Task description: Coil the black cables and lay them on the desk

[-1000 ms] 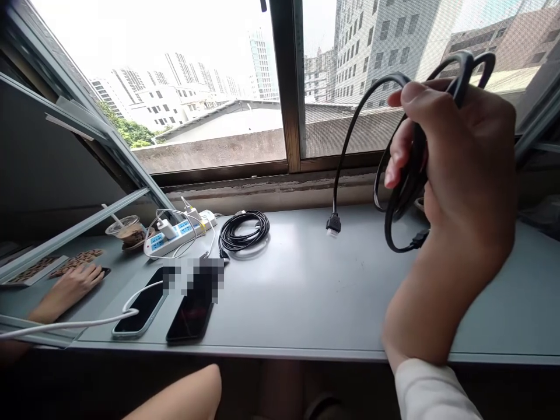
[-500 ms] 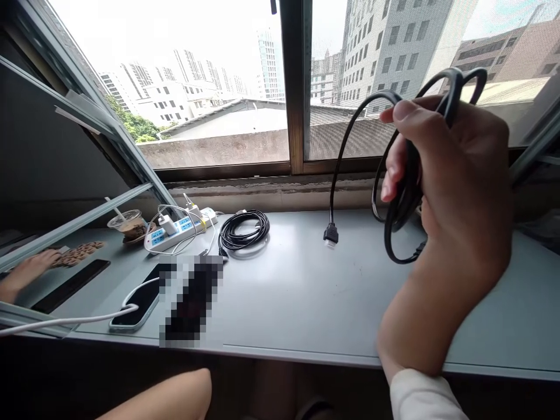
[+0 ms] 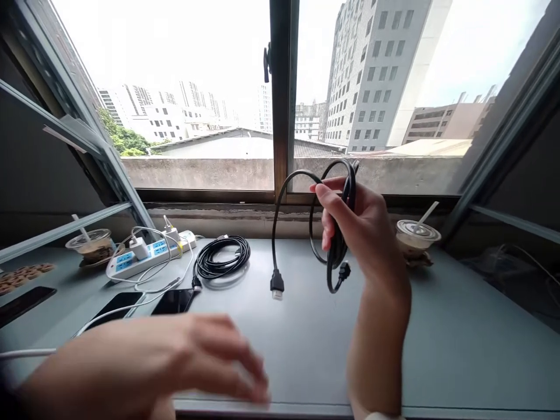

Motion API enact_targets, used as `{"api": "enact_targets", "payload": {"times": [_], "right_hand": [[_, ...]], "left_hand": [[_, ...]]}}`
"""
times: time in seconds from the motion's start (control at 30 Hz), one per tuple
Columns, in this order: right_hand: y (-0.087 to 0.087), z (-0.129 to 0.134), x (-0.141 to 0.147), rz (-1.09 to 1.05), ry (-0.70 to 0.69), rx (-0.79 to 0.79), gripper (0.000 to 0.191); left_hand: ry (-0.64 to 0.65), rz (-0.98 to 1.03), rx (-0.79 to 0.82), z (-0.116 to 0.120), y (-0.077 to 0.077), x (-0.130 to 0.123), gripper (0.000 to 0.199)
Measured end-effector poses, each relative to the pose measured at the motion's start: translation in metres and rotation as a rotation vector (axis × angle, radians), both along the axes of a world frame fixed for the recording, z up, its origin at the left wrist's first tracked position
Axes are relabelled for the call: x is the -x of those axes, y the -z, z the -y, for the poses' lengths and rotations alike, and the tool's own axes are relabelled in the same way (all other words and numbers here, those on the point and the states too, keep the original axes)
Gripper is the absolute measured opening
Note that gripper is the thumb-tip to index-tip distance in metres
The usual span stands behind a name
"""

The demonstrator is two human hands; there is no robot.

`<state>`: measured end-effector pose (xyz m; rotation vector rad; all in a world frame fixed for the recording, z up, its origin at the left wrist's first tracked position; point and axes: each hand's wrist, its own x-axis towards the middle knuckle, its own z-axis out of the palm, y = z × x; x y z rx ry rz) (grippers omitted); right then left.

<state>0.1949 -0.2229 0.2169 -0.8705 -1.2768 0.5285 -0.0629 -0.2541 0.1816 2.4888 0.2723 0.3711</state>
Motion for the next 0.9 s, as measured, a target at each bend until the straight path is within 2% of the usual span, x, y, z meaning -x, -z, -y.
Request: {"api": "enact_targets", "payload": {"times": [0.03,0.1,0.13,0.2,0.27,0.33,0.43,0.53,0.77,0.9], "right_hand": [[0.000,0.000,-0.001,-0.011,0.002,-0.009,0.020],[0.000,-0.002,-0.001,-0.024,0.004,-0.009,0.022],[0.000,-0.003,-0.002,-0.026,0.003,0.001,0.024],[0.001,-0.006,-0.002,-0.017,0.007,0.032,0.026],[0.001,-0.009,-0.002,-0.002,0.024,0.056,0.029],[0.002,-0.011,-0.002,0.011,0.045,0.063,0.032],[0.004,-0.016,-0.005,0.023,0.081,0.061,0.034],[0.006,-0.022,-0.007,0.049,0.124,0.068,0.035],[0.008,-0.036,-0.008,0.082,0.173,0.098,0.036],[0.008,-0.038,-0.006,0.078,0.173,0.107,0.034]], "left_hand": [[-0.011,0.015,0.062,-0.015,-0.015,-0.014,0.030],[-0.071,0.181,0.194,-0.044,-0.041,-0.035,0.028],[-0.057,0.282,0.286,-0.058,-0.049,-0.043,0.028],[-0.005,0.596,0.529,-0.083,-0.055,-0.052,0.033],[0.016,0.810,0.733,-0.103,-0.050,-0.055,0.039],[-0.019,0.940,0.876,-0.119,-0.041,-0.058,0.049],[-0.185,1.075,1.012,-0.137,-0.027,-0.061,0.071],[-0.328,1.140,1.117,-0.147,-0.020,-0.061,0.083],[-0.331,1.174,1.246,-0.156,-0.016,-0.056,0.089],[-0.359,1.247,1.317,-0.156,-0.016,-0.055,0.077]]}}
